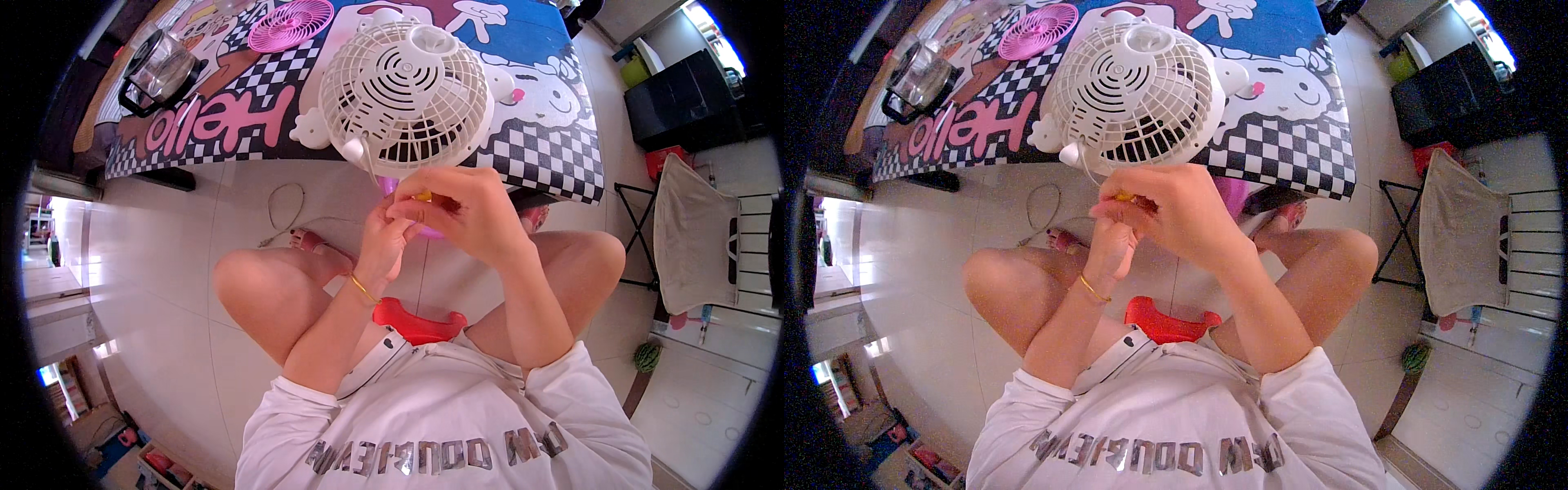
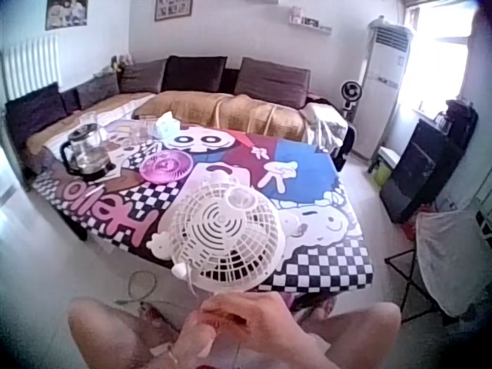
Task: The person uses a screwdriver to remove and replace screws on the outer casing of a small white fan.
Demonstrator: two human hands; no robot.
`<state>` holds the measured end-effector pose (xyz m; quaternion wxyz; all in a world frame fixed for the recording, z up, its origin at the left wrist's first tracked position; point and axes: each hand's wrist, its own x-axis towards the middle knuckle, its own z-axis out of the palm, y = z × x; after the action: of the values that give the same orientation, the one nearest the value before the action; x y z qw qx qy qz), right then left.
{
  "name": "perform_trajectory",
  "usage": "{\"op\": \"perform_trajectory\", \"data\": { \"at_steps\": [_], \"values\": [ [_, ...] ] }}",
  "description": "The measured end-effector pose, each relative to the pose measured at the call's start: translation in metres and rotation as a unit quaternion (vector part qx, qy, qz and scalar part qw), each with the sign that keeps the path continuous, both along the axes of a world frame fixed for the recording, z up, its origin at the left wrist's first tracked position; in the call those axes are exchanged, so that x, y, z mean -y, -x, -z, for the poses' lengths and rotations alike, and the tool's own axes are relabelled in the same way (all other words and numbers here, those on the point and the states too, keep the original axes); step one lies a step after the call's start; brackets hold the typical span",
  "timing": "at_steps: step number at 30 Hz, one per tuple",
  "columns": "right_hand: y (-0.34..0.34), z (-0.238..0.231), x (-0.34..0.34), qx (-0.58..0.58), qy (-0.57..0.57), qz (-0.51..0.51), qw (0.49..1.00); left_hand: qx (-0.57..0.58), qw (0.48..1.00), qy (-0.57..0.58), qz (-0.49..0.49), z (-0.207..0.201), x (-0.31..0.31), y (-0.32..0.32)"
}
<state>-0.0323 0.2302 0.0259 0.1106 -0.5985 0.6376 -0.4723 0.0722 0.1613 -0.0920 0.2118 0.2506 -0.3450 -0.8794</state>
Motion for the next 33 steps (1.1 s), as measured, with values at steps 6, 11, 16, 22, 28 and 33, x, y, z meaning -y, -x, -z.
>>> {"op": "perform_trajectory", "data": {
  "at_steps": [6,11,16,22,28,33],
  "values": [
    [0.001,-0.010,-0.008,0.116,-0.097,-0.029,0.988,-0.024,1.000,0.002,0.006,0.003,0.001,-0.001],
    [0.005,-0.008,-0.009,0.139,-0.079,-0.034,0.987,-0.006,1.000,-0.013,0.006,0.004,0.001,0.000],
    [0.005,-0.014,-0.008,0.022,-0.081,0.025,0.996,-0.001,1.000,-0.014,0.016,-0.002,0.002,0.001],
    [0.005,-0.002,-0.004,0.062,-0.030,-0.010,0.998,0.000,1.000,-0.009,-0.003,-0.007,-0.001,0.000],
    [0.000,-0.007,-0.009,0.129,-0.057,0.010,0.990,-0.008,1.000,-0.022,0.010,-0.001,0.001,0.000],
    [0.005,-0.011,-0.012,0.053,-0.062,0.003,0.997,-0.010,1.000,-0.028,0.004,0.003,0.001,0.001]
  ]
}}
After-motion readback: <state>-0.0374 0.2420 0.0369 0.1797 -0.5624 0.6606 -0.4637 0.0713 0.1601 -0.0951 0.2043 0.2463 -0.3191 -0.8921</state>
